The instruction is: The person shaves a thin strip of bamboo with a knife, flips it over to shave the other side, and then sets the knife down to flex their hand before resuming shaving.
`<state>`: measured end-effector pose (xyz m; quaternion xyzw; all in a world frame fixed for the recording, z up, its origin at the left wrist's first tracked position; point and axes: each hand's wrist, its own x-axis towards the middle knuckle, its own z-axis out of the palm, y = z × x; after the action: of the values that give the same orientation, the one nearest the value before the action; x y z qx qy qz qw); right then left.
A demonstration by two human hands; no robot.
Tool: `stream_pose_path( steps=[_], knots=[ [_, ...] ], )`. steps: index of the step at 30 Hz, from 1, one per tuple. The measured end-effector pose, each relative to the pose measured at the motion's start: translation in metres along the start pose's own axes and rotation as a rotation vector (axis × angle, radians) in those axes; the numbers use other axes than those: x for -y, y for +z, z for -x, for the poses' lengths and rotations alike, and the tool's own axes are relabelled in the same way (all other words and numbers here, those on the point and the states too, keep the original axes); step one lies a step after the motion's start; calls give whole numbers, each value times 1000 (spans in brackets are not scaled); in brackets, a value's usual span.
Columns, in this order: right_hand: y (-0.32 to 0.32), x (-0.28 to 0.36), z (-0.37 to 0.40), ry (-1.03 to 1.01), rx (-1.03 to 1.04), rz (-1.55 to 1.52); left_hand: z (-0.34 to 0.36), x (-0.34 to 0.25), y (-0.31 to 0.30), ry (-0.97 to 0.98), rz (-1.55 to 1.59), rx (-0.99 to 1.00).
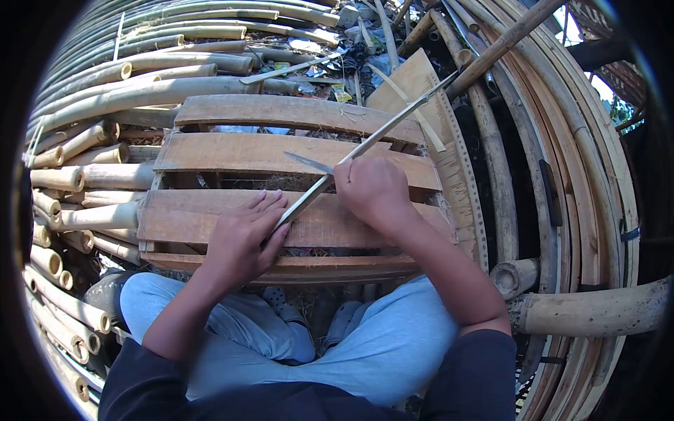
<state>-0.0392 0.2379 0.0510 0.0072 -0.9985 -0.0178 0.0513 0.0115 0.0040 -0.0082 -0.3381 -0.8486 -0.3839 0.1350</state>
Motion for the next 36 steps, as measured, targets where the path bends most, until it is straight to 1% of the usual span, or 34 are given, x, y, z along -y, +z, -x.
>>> stream_pose_path(
  steps=[1, 2, 3, 5, 7, 9, 10, 13, 14, 15, 18, 19, 20, 21, 22, 23, 24, 25, 27, 30, 33, 34, 36],
  knots=[
    [-1, 4, 4, -61, 81, -16, -3, 1, -1, 4, -4, -3],
    [7, -8, -5, -66, 24, -25, -2, 2, 0, -4, 7, -2],
    [13, -24, -19, -51, 33, -29, 0, 1, 0, -13, 23, 5],
    [16, -47, -47, 125, -104, 13, 1, 0, -1, -26, 20, 13],
    [14, -35, -35, 132, -90, -44, -1, 0, -1, -36, 11, 5],
    [11, -14, -7, -98, 52, -192, 0, 1, 0, -19, 18, 16],
    [14, -15, -6, -93, 5, -227, -2, 3, -1, -18, 13, 13],
    [20, -23, -22, -79, 14, -308, -1, 3, 0, -36, 37, 24],
    [27, -20, -19, -138, -109, -267, -1, 4, -1, -81, 55, 20],
    [28, -21, -17, -136, -110, -270, -1, 5, -3, -125, 74, 16],
    [28, -22, -16, -189, -134, -193, 1, 9, 0, -92, 57, 24],
    [30, -20, -16, -181, -175, -199, 1, 7, 0, -94, 62, 23],
    [31, -16, -16, -172, -219, -207, 0, 5, -3, -145, 79, 11],
    [30, -10, -11, -172, -219, -205, 0, 3, -5, -197, 97, -3],
    [25, 0, -2, -174, -197, -162, 0, 4, -5, -197, 98, -8],
    [20, 8, 4, -177, -177, -117, 0, 6, -4, -169, 115, 7],
    [17, 12, 9, -252, -150, -109, 0, 7, -3, -141, 134, 26],
    [18, 6, 4, -251, -151, -105, 0, 7, -1, -139, 136, 24],
    [19, -4, -12, -128, -196, -206, 1, 7, 0, -127, 70, 14],
    [20, 14, 4, -160, -138, -182, 0, 5, -4, -141, 91, 8],
    [23, 8, 3, -174, -115, -129, 1, 7, 0, -142, 75, 11],
    [16, 2, -7, -88, -139, -131, 2, 6, 0, -143, 78, 19],
    [23, 4, 2, -122, -164, -136, 1, 3, -1, -217, 73, 3]
  ],
)
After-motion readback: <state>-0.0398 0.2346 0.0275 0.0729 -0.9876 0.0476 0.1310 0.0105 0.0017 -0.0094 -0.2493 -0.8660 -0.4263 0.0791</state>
